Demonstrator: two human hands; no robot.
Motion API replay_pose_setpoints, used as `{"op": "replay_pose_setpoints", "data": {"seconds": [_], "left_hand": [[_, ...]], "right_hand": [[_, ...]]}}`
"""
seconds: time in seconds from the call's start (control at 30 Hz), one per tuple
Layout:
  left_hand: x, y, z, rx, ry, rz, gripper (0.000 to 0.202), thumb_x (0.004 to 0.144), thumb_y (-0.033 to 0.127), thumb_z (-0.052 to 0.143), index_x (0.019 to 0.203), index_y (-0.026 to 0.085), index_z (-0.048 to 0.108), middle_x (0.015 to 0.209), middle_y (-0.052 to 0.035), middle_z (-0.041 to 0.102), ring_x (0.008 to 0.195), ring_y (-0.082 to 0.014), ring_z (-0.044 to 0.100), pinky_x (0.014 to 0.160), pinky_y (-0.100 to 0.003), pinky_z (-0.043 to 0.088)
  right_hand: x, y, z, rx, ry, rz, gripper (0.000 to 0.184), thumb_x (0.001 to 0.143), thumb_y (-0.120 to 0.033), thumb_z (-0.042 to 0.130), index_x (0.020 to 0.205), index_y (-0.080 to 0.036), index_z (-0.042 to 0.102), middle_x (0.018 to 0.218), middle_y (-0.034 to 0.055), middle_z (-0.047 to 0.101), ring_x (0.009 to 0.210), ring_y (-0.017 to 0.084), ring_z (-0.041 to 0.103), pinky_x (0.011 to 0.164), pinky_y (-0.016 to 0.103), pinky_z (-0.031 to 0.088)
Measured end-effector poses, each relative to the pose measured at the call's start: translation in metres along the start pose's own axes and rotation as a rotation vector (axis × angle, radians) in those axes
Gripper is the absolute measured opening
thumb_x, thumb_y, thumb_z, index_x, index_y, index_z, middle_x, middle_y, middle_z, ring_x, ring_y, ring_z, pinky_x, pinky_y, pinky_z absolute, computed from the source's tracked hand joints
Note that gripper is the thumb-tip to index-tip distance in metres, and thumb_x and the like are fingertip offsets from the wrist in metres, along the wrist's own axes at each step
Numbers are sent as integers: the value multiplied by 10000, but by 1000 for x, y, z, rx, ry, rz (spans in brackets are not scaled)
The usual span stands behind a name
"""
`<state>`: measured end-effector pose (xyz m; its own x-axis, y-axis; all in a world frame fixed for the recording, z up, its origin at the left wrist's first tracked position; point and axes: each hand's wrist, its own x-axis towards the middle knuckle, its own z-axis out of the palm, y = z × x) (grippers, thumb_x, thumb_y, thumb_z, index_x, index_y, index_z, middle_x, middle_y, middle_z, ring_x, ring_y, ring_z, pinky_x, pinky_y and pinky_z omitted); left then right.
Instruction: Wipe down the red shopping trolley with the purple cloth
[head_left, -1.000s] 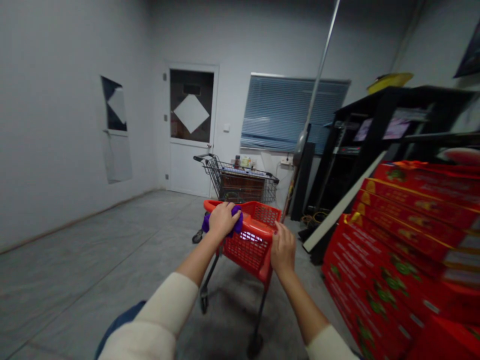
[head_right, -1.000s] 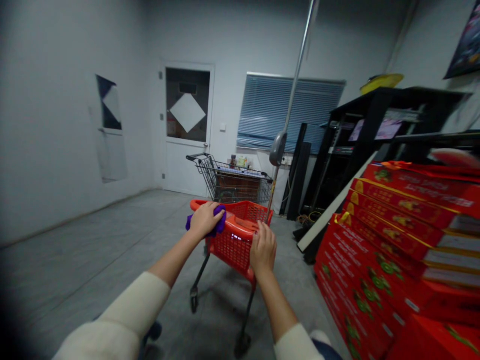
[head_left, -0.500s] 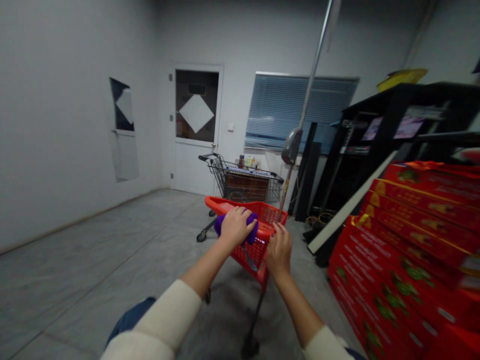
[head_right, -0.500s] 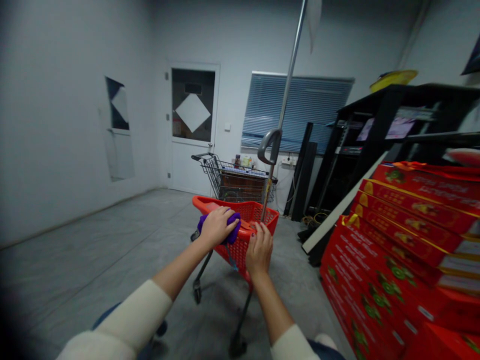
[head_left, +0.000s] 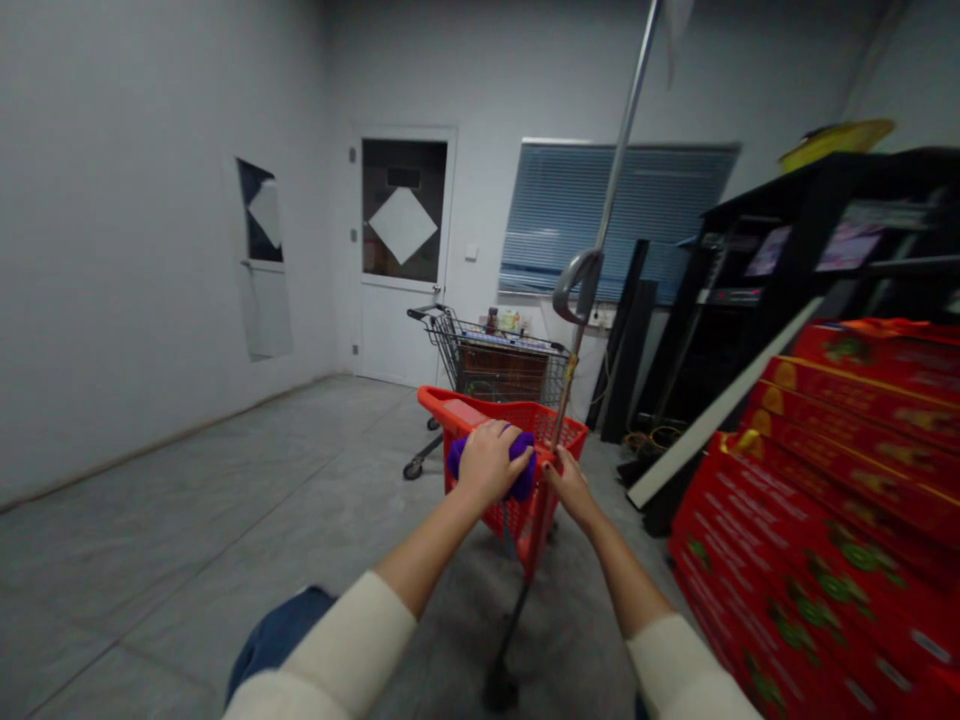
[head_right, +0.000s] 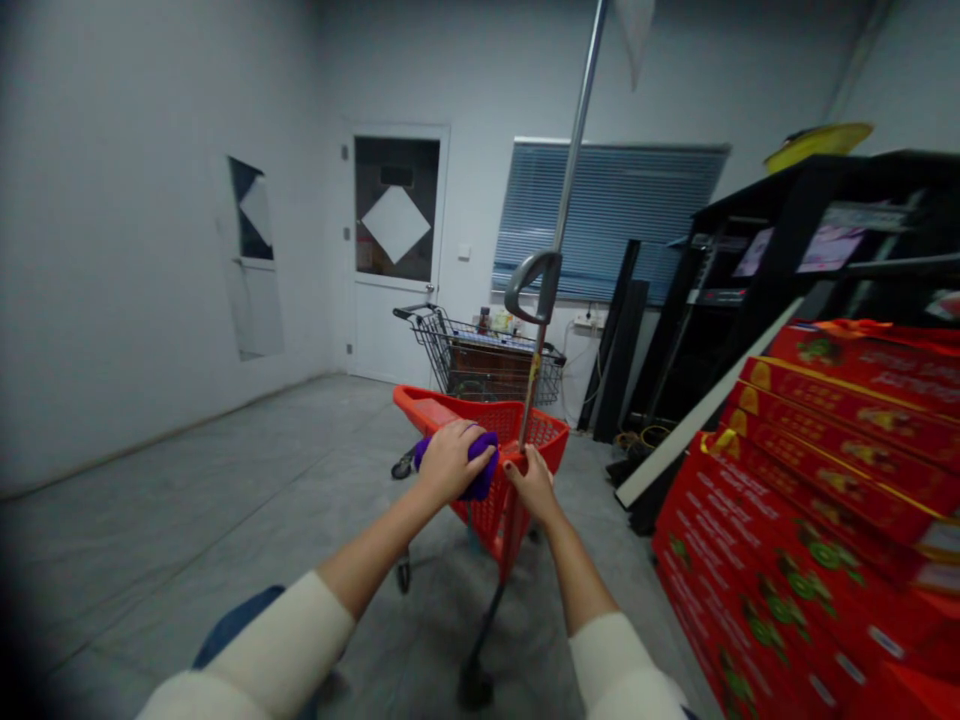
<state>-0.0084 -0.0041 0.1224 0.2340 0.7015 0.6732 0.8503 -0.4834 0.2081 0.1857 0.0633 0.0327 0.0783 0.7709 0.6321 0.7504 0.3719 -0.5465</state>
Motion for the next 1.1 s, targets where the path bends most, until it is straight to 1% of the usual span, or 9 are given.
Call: {"op": "replay_pose_setpoints", "data": {"seconds": [0.1,0.33,0.43,0.53,0.67,0.8,0.93,1.03,1.1], "left_hand": [[7,-13,-1,-2,-9,-62,329,932,466,496,1093,222,647,1152,-61,649,1108,-216,553,1011,-353,405],[21,-52,-13,86,-19,-250,303,925,418,520,1123,223,640,1209,-73,632,1152,-223,548,1010,-343,408],[16,-48,-21,119,-62,-276,295,923,406,517,1115,222,644,1210,-85,627,1130,-233,563,984,-350,423],[6,-35,-27,115,-106,-241,280,918,417,517,1076,229,651,1147,-79,645,1070,-231,587,936,-342,445],[-1,-29,-30,84,-116,-152,262,904,420,541,1046,232,656,1098,-65,659,1039,-223,599,912,-328,453],[8,-54,-30,2,-148,-155,261,900,416,550,1046,233,664,1079,-54,671,1032,-206,605,924,-316,452],[12,-72,-30,-14,-103,-259,241,901,390,546,1049,237,659,1129,-48,661,1061,-202,590,955,-318,443],[2,-62,-26,40,-33,-314,256,915,398,520,1071,238,644,1152,-59,647,1076,-215,573,967,-340,440],[-9,-49,-22,99,3,-278,276,908,402,530,1109,244,635,1206,-72,624,1153,-245,530,994,-375,423]], "right_hand": [[-2,-10,-4,19,-89,27,653,820,-725,443,1177,-209,622,1222,103,652,1151,269,572,988,418,398],[-20,-50,8,-62,22,92,634,828,-715,443,1157,-193,592,1204,126,642,1166,299,539,960,456,357],[-29,-68,20,-65,66,115,700,816,-766,416,1174,-185,574,1214,144,626,1182,325,511,944,474,358],[-33,-79,30,-81,86,155,711,809,-776,421,1184,-190,569,1238,155,603,1189,342,490,918,478,369],[-28,-71,29,-109,23,109,593,857,-688,442,1196,-224,589,1250,121,601,1198,317,473,931,468,367],[-18,-46,20,-160,-59,43,474,945,-545,358,1242,-254,586,1308,86,582,1216,240,489,988,436,344],[-16,-33,27,-256,-140,17,466,954,-496,376,1326,-263,534,1354,82,562,1271,212,472,1020,415,330],[-19,-36,40,-281,-110,7,447,968,-445,368,1339,-245,518,1358,107,559,1263,218,481,1013,418,336],[-22,-40,45,-296,-76,21,436,972,-423,375,1326,-219,525,1353,133,560,1253,235,487,1000,428,343]]}}
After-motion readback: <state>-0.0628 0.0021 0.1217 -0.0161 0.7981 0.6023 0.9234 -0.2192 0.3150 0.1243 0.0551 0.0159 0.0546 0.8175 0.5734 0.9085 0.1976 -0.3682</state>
